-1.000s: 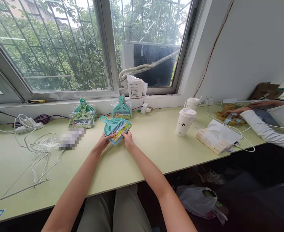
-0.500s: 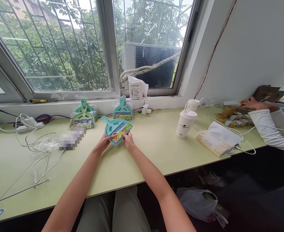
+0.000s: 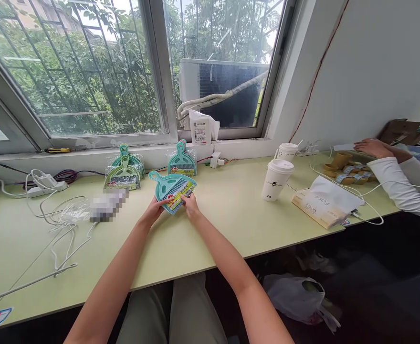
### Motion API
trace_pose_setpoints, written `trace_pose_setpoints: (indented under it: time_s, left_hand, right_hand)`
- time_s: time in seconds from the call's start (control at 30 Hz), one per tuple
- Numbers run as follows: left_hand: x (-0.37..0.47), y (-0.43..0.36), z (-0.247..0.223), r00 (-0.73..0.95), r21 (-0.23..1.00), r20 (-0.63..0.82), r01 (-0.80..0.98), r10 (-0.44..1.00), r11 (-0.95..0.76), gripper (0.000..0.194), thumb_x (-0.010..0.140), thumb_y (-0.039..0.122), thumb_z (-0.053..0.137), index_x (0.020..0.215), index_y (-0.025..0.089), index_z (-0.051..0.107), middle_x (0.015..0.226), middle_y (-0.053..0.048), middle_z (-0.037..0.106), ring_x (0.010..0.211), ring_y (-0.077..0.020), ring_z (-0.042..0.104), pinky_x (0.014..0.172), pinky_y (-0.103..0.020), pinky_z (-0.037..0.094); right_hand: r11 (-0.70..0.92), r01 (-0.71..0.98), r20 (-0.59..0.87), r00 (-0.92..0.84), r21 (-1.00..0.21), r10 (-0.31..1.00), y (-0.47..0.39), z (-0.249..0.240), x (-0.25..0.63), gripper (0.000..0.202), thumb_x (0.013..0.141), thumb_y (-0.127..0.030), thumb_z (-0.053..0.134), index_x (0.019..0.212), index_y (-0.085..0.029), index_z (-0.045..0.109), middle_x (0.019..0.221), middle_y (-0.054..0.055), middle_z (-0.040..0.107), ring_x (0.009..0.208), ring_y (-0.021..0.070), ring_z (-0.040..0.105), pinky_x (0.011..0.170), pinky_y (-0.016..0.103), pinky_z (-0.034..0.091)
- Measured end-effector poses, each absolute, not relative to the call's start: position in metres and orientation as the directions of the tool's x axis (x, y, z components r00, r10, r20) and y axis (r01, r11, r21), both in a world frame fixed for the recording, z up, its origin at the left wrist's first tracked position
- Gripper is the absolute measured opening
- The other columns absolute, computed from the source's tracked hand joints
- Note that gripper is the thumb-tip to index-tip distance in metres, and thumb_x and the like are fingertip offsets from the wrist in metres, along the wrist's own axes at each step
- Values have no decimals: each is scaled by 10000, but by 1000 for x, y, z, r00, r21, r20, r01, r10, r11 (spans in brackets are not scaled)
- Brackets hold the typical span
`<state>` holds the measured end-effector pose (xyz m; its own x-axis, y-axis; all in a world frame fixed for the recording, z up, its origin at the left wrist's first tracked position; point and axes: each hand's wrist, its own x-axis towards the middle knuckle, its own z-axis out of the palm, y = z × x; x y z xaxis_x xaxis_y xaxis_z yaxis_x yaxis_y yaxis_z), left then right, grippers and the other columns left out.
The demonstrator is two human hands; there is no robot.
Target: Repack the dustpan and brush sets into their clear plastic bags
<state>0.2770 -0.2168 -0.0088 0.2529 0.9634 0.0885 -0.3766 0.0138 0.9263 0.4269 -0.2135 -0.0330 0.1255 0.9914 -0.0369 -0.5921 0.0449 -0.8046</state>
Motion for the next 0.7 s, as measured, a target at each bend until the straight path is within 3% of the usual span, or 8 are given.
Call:
trace_pose_setpoints:
  time_s: [0.4, 0.7]
  left_hand:
    - [277, -212, -16, 264, 922, 92, -387, 960, 18, 741, 635, 132, 782, 1300, 220, 465, 1217, -99, 626, 1152, -283, 587, 1016, -452, 467]
    - [276, -208, -23, 249, 926, 72, -376, 966, 28, 661, 644, 128, 783, 1233, 205, 492, 1209, -103, 620, 1135, -272, 593, 994, -434, 482]
  right_hand:
    - [41, -597, -27, 104, -801, 994, -213, -34, 428, 291, 715, -134, 644, 973, -226, 544, 981, 5, 686, 898, 165, 660, 813, 305, 553]
    - [42, -612, -22, 97, -790, 995, -212, -38, 429, 294, 709, -131, 640, 974, -224, 552, 994, 9, 690, 906, 166, 660, 798, 298, 559]
